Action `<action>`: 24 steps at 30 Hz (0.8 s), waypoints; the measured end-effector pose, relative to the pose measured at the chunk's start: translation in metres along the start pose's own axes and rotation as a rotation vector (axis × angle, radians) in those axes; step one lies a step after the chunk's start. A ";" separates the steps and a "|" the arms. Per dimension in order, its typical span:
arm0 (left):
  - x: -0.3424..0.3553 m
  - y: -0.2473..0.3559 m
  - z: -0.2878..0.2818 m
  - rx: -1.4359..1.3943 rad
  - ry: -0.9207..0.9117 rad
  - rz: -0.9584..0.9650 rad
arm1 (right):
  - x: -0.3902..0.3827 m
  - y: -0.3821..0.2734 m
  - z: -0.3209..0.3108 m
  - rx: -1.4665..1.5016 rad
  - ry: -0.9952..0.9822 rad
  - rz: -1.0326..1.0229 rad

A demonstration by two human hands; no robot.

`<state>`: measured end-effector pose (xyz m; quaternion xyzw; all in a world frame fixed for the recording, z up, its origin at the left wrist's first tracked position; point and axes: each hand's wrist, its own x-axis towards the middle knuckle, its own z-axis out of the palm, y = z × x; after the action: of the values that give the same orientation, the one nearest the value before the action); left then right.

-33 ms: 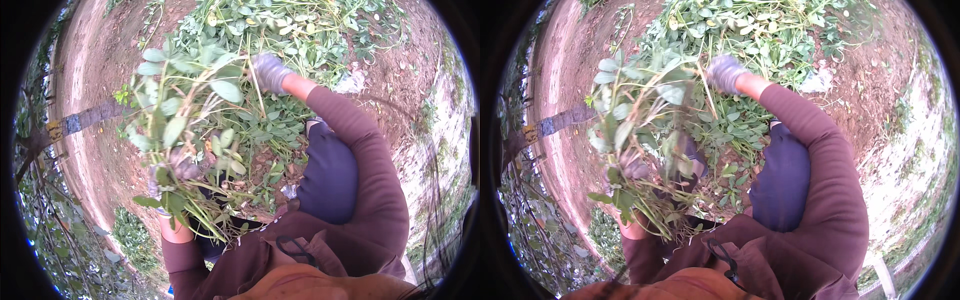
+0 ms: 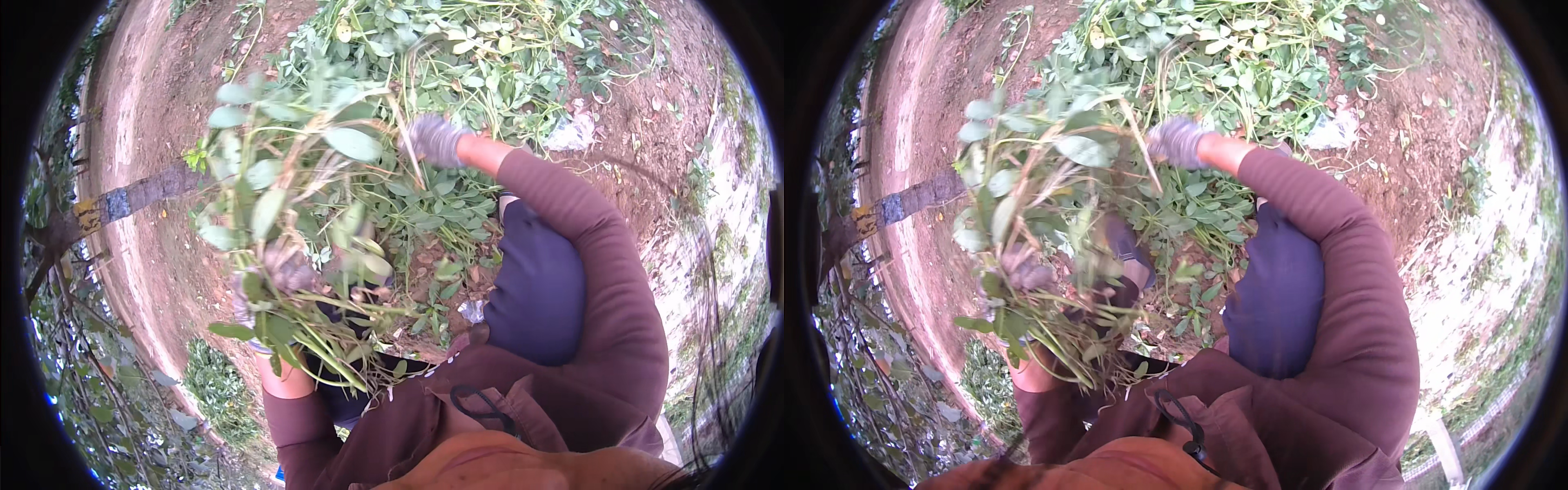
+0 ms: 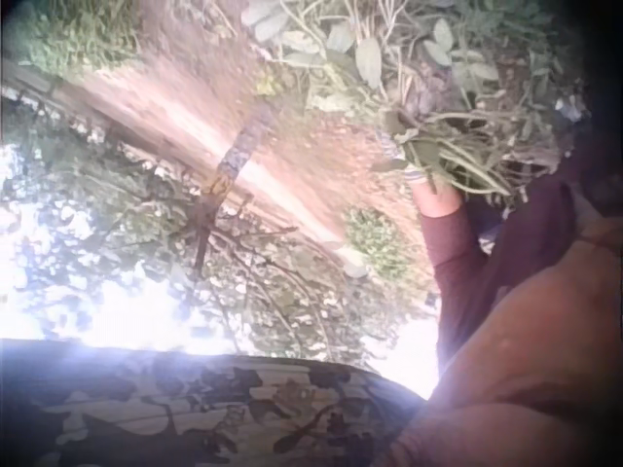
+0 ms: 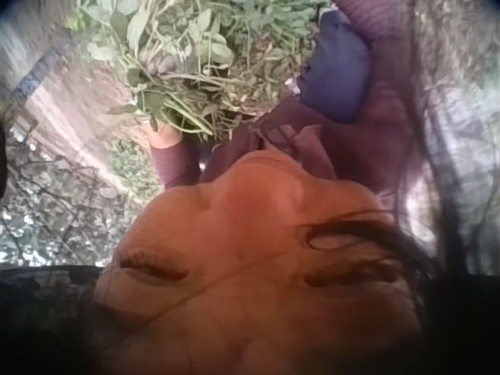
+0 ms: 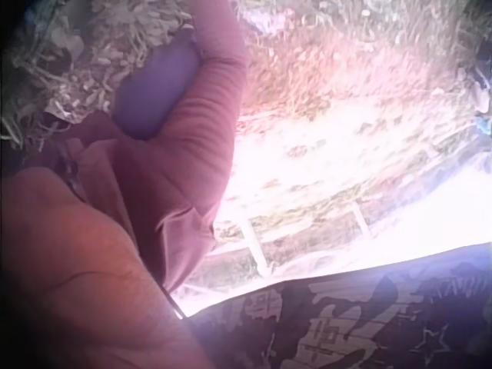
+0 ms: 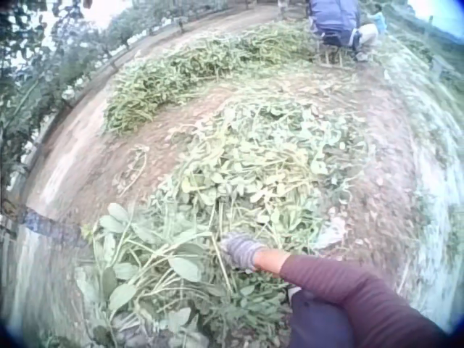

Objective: The person sits on the ground and repeatedly picks up leafy green plants, separates them by hand, and places them into a growing pile. The person handles the plants one at a time, sorting and stacking them throughout the clip.

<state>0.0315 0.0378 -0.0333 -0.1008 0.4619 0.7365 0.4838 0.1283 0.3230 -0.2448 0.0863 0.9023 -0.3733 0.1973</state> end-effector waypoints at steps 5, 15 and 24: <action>0.008 0.047 -0.019 -0.153 -0.113 0.205 | -0.035 -0.050 0.075 0.491 -0.498 -0.442; -0.008 0.043 -0.024 0.007 0.048 0.225 | -0.038 0.054 0.021 0.985 0.462 0.275; -0.055 -0.027 0.017 0.489 0.018 0.272 | -0.124 -0.047 -0.038 1.376 0.109 -0.159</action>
<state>0.0862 0.0198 -0.0064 0.0755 0.6394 0.6605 0.3863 0.2153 0.3157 -0.1379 0.1439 0.4725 -0.8691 0.0242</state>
